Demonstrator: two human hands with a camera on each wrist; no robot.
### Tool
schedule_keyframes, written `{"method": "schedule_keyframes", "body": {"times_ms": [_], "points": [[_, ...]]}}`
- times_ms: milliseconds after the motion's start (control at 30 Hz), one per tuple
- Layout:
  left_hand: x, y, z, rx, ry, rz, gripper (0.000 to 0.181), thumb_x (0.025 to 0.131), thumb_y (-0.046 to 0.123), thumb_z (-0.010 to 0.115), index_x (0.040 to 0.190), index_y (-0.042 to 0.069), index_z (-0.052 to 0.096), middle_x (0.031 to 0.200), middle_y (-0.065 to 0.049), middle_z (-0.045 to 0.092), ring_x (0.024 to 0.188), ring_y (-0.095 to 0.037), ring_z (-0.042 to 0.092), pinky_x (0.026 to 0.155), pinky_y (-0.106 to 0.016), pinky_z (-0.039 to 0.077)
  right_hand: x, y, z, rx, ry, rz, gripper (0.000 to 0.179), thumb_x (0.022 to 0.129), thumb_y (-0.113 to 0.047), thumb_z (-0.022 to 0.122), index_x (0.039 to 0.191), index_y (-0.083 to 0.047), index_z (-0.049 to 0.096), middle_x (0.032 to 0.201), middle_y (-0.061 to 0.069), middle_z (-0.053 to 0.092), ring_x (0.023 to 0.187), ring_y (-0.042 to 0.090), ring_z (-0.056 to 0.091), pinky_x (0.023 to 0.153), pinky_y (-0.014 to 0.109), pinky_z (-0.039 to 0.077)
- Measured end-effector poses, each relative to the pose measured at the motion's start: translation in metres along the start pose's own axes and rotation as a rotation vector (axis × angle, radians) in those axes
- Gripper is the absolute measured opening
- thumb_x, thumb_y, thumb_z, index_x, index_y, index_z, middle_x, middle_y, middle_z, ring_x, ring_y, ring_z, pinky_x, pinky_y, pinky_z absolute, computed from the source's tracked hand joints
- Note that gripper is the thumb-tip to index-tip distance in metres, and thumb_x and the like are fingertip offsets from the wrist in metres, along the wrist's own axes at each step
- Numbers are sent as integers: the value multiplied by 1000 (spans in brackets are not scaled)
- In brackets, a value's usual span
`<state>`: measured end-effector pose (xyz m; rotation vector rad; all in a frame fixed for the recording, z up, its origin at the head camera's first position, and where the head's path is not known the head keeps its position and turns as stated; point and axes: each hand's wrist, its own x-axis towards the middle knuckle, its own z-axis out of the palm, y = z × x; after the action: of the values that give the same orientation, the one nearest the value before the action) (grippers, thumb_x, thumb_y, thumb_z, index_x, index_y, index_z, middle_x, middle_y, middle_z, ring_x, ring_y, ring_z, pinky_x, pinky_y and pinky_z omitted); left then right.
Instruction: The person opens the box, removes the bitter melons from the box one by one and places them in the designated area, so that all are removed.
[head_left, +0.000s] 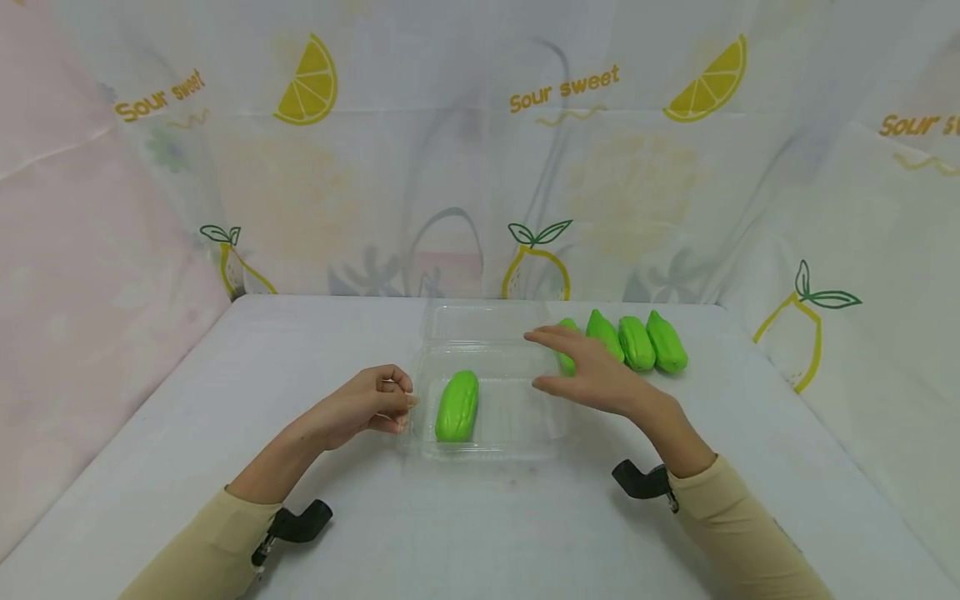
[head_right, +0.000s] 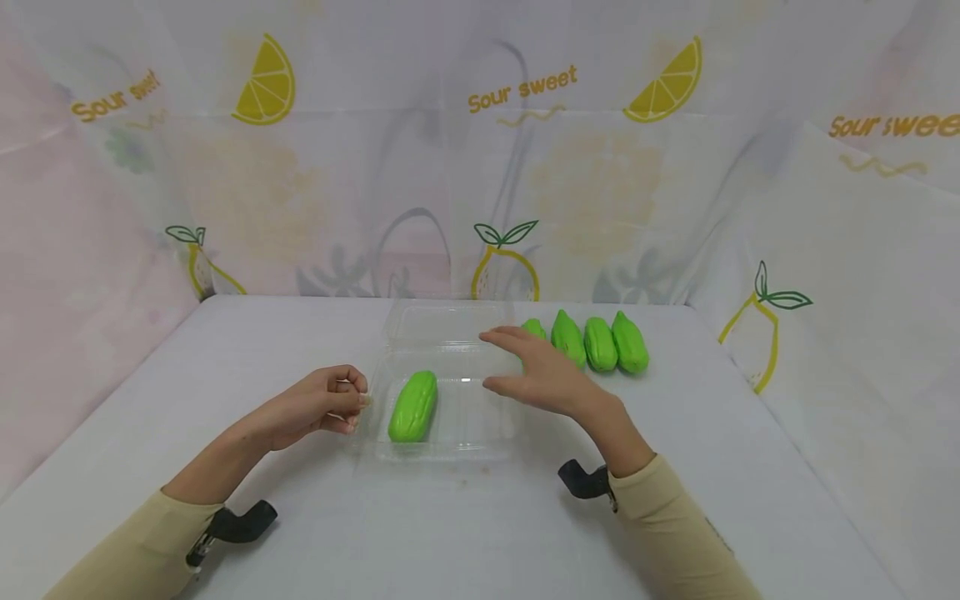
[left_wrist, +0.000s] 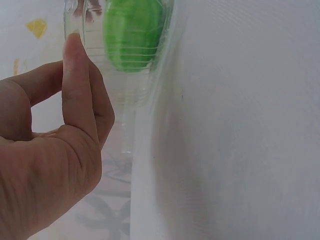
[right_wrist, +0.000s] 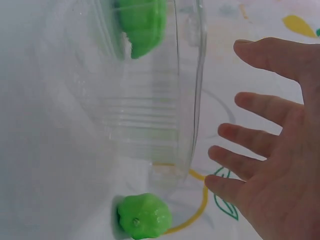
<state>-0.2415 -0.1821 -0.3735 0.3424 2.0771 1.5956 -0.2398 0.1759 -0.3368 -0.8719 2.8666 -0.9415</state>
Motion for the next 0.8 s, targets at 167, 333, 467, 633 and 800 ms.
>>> {"method": "schedule_keyframes", "body": {"times_ms": [167,333,467,633,800], "points": [[0,0,0,0,0,-1,31,96,16,64,111,-2,43,71,0,53,69,-14,61,65,-22,57,2,-5,13,13,-39,-10,63,91,-37,69,148,-19,47,155,5,43,147,28,37,114,54,38],[0,0,0,6,-1,3,30,96,16,63,110,-2,43,72,-1,53,69,-14,61,65,-22,57,5,-6,26,8,-75,-39,62,92,-38,68,147,-17,48,154,5,45,146,28,38,116,53,36],[-1,0,0,7,0,6,30,96,16,63,110,-2,43,71,0,52,69,-14,60,65,-23,57,6,-11,33,-1,-99,-51,62,91,-38,69,146,-17,49,151,4,47,144,27,40,115,50,38],[0,1,1,10,12,1,29,96,15,63,111,-2,43,70,0,52,69,-14,60,64,-22,57,9,-20,40,14,-131,-53,62,92,-37,69,146,-17,49,149,3,50,142,24,43,115,48,39],[1,1,2,5,17,-8,29,96,14,63,111,-2,44,70,0,53,68,-13,59,64,-22,57,12,-27,48,18,-168,-45,62,91,-36,70,146,-19,49,148,1,51,141,22,45,114,45,41]]}}
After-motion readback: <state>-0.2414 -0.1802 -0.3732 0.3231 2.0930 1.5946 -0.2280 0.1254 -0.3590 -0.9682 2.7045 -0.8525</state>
